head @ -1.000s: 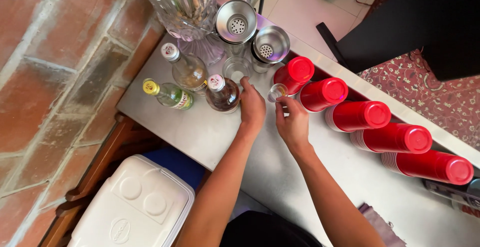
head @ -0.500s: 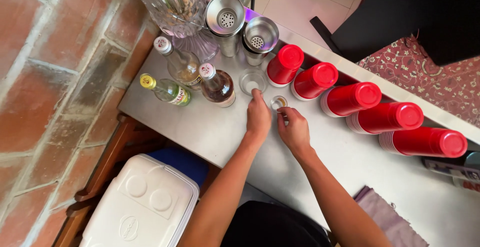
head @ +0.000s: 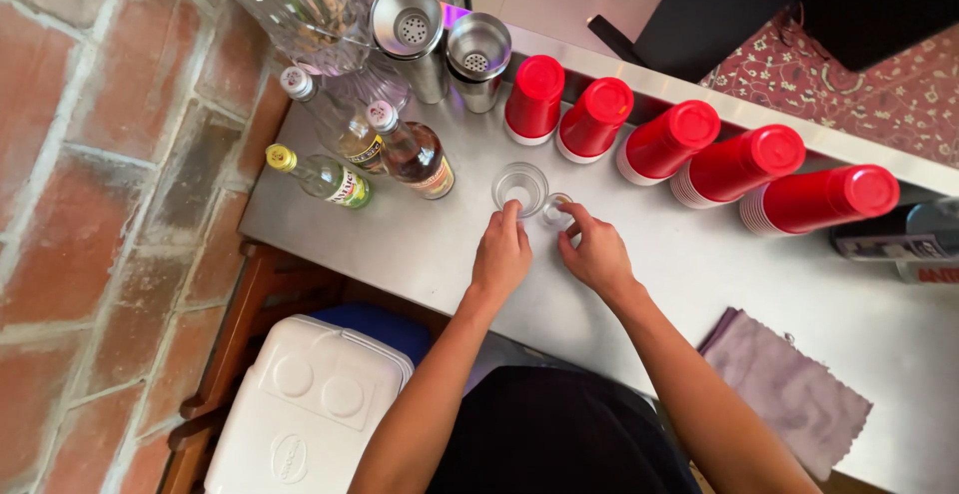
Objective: Organizing red plastic cups by stacking them and wiping down the metal bar counter with a cloth.
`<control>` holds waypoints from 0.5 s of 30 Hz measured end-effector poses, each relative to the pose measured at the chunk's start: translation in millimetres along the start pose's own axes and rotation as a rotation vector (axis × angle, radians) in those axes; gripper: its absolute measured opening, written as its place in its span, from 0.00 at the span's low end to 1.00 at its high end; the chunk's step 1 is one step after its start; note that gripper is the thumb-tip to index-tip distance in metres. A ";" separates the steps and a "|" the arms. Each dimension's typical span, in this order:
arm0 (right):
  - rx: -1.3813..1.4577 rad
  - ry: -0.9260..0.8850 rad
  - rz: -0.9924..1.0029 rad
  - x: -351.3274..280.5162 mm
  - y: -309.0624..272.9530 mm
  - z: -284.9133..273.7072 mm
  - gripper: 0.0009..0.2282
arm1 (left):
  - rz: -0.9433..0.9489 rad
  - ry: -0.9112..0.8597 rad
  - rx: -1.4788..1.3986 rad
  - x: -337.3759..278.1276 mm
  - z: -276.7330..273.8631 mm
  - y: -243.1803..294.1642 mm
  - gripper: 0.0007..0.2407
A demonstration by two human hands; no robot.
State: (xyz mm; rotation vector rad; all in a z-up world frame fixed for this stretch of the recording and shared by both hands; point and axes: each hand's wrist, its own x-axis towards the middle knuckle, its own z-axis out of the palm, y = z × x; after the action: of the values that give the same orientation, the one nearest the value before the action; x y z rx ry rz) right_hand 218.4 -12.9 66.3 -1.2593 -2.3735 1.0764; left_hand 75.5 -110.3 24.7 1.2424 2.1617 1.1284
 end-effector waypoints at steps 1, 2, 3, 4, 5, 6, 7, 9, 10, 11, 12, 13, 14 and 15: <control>0.001 0.011 0.006 -3.0 1.6 -1.5 0.15 | 0.010 -0.007 0.000 -2.8 -2.8 3.5 0.11; 0.007 0.024 -0.028 -2.7 2.9 -3.0 0.17 | 0.022 -0.020 0.018 -2.1 -6.0 6.5 0.15; 0.012 0.037 -0.061 -2.1 3.8 -4.4 0.20 | 0.035 -0.032 0.037 -1.3 -9.5 9.3 0.19; 0.012 0.049 -0.058 -3.6 1.6 -6.5 0.20 | 0.047 -0.037 0.036 -0.1 -12.5 13.3 0.19; 0.053 0.024 0.003 -4.8 -0.8 -8.1 0.19 | 0.020 -0.030 0.055 1.3 -15.7 16.7 0.22; 0.093 -0.004 0.065 -5.8 -2.9 -9.5 0.19 | -0.008 -0.024 0.072 2.6 -18.5 19.9 0.26; 0.093 0.007 0.067 -4.6 -1.6 -7.2 0.19 | 0.002 -0.028 0.070 5.0 -22.2 25.3 0.26; 0.122 0.004 0.043 -1.1 -0.2 -1.5 0.19 | 0.064 0.162 0.107 10.2 -31.0 35.1 0.37; 0.123 0.012 0.045 2.1 4.6 4.7 0.19 | 0.073 0.160 0.106 15.6 -31.6 33.4 0.37; 0.117 0.057 -0.041 5.7 9.3 11.4 0.20 | 0.155 0.246 0.091 21.3 -32.4 31.3 0.41; 0.110 0.099 -0.124 6.7 14.0 19.0 0.21 | 0.234 0.328 0.074 24.3 -33.3 28.7 0.46; 0.111 0.105 -0.119 8.0 20.2 26.6 0.21 | 0.239 0.323 0.073 26.7 -26.3 13.6 0.46; 0.112 0.120 -0.134 8.4 26.6 34.3 0.14 | 0.229 0.291 -0.006 28.7 -19.0 -1.4 0.45; 0.113 0.136 -0.149 8.7 32.8 42.1 0.08 | 0.219 0.259 -0.084 30.6 -11.8 -16.4 0.43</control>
State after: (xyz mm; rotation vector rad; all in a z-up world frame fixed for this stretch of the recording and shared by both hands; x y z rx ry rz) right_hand 211.4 -15.1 12.7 -1.0630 -2.2327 1.0292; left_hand 42.9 -94.1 20.0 1.3864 2.1703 1.5301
